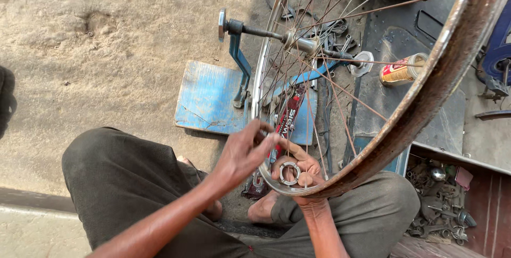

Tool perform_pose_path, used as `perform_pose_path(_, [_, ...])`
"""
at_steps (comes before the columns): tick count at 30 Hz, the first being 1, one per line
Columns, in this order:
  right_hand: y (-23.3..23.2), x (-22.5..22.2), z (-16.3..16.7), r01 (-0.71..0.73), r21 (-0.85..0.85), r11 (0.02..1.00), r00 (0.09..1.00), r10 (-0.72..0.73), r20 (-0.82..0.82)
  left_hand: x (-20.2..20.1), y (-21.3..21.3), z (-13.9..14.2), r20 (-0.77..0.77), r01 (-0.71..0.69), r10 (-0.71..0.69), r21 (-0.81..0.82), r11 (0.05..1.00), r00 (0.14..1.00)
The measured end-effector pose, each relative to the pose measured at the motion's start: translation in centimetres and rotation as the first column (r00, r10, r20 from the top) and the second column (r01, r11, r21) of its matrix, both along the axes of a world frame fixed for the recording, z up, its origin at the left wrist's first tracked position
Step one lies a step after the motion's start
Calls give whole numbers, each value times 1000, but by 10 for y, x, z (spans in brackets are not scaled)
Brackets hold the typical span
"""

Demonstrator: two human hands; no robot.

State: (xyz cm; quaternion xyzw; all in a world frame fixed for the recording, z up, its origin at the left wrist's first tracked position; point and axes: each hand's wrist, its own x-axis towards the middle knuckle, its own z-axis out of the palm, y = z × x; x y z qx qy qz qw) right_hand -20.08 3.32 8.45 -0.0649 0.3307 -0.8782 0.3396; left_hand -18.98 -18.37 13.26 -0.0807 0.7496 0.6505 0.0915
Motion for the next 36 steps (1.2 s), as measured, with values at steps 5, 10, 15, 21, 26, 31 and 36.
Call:
perform_pose_path(5, [-5,11,8,137,-37,990,990,-138,-21,77,25,31,-526,-60,-115,-304,951,843])
perform_pose_path(10, [-5,23,15,266,-107,958,964,-266,20,77,44,40,-705,-191,-172,-404,895,688])
perform_pose_path(15, [10,20,-7,320,-280,905,947,-301,108,73,57,51,-750,-334,-128,-431,838,649])
perform_pose_path(21, [20,12,-35,159,-252,955,987,-156,31,75,67,64,-734,-366,-97,-443,818,673])
perform_pose_path(26, [11,8,-23,162,-254,954,987,-163,17,76,72,69,-707,-363,-72,-444,819,704])
perform_pose_path(31, [-1,7,1,147,-323,935,988,-125,89,75,78,68,-693,-352,-44,-419,837,720])
perform_pose_path(36, [-10,9,24,125,-437,891,991,-95,89,78,83,67,-666,-377,19,-398,836,746])
